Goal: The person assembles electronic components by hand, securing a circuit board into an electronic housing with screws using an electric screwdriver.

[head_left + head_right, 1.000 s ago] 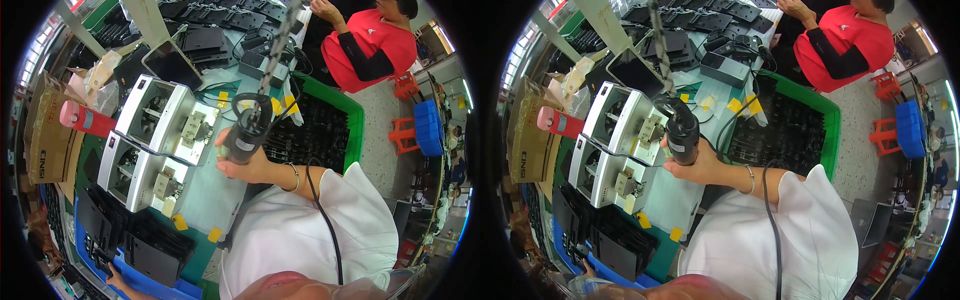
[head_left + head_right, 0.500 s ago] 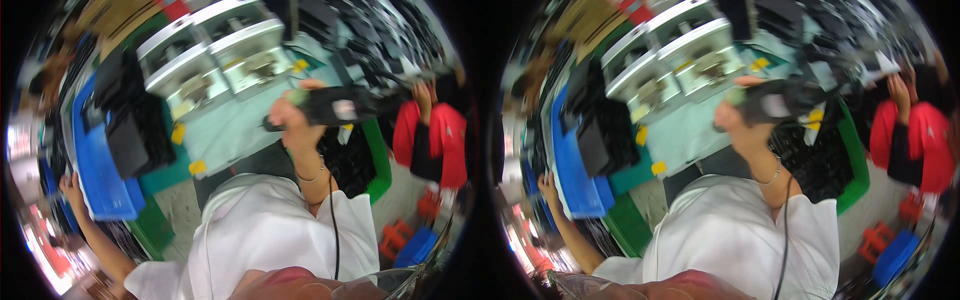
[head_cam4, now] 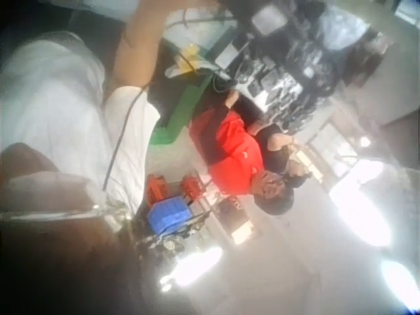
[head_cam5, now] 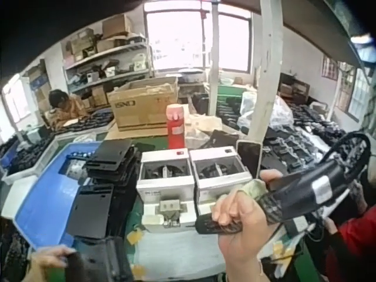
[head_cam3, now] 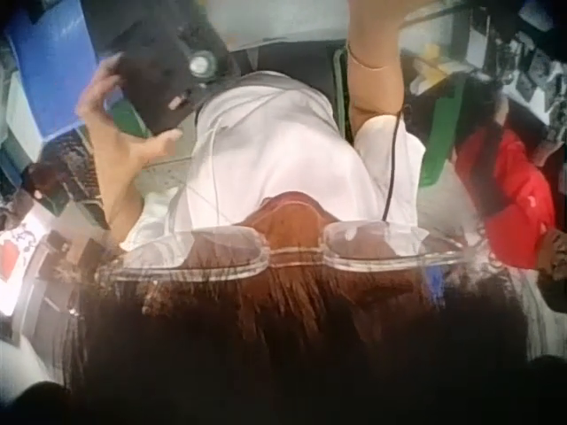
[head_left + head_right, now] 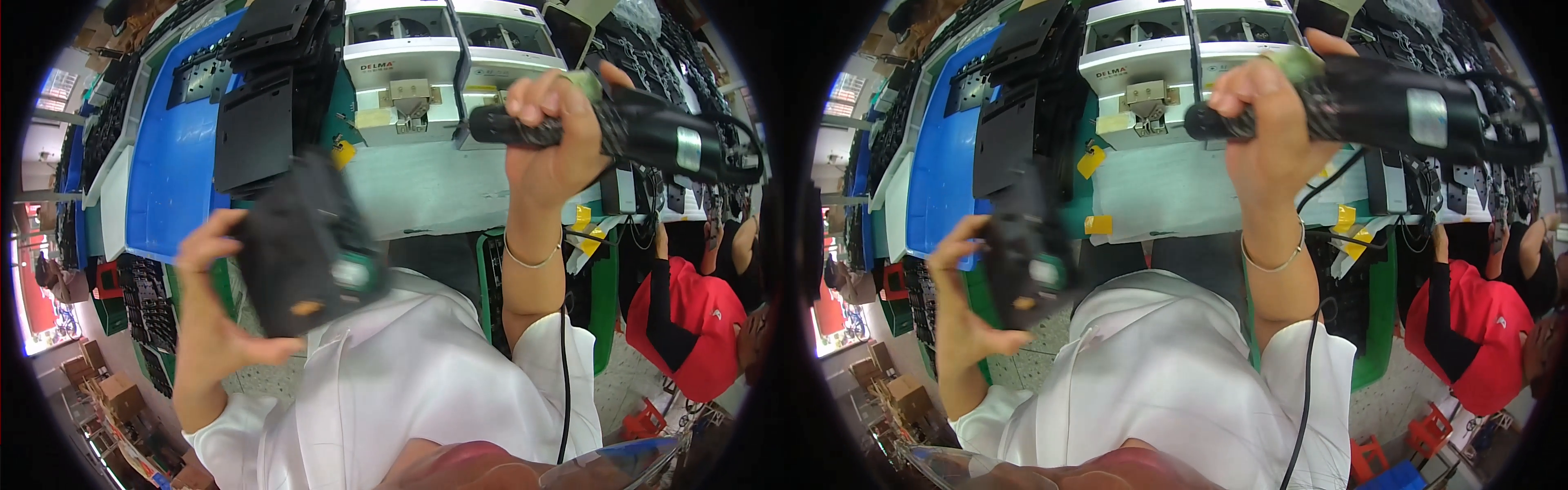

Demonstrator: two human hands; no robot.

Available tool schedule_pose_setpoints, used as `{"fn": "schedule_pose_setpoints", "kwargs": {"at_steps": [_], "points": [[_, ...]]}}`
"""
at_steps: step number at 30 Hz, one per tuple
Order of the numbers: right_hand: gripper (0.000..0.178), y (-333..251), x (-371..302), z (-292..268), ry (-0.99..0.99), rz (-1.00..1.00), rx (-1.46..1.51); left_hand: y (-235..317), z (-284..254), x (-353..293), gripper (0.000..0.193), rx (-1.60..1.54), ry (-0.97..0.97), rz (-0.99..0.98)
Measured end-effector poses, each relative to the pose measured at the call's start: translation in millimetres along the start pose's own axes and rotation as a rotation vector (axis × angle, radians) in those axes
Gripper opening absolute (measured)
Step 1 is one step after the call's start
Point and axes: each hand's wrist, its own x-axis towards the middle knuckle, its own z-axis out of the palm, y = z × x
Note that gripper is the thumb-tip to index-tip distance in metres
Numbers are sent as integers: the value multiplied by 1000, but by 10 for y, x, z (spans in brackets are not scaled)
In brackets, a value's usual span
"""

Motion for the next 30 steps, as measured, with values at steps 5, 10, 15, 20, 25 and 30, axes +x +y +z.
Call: {"fn": "schedule_pose_setpoints", "kwargs": {"at_steps": [5, 10, 15, 20, 25, 30], "points": [[41, 363, 1, 89, -131, 39, -103, -160, 847, 130, 92, -54, -184, 39], [43, 502, -56, 141, -214, 66, -246, -485, 1467, 343, 87, -23, -94, 61], [45, 527, -102, 197, -211, 70, -347, -597, 1601, 440, 86, 10, -92, 56], [45, 567, -97, 180, -237, 41, -437, -665, 1587, 485, 85, 16, -119, 72], [44, 576, -84, 180, -280, 65, -430, -688, 1562, 506, 82, -22, -132, 47], [44, 606, -116, 210, -339, 28, -559, -718, 1540, 489, 83, -30, -132, 28]]}}
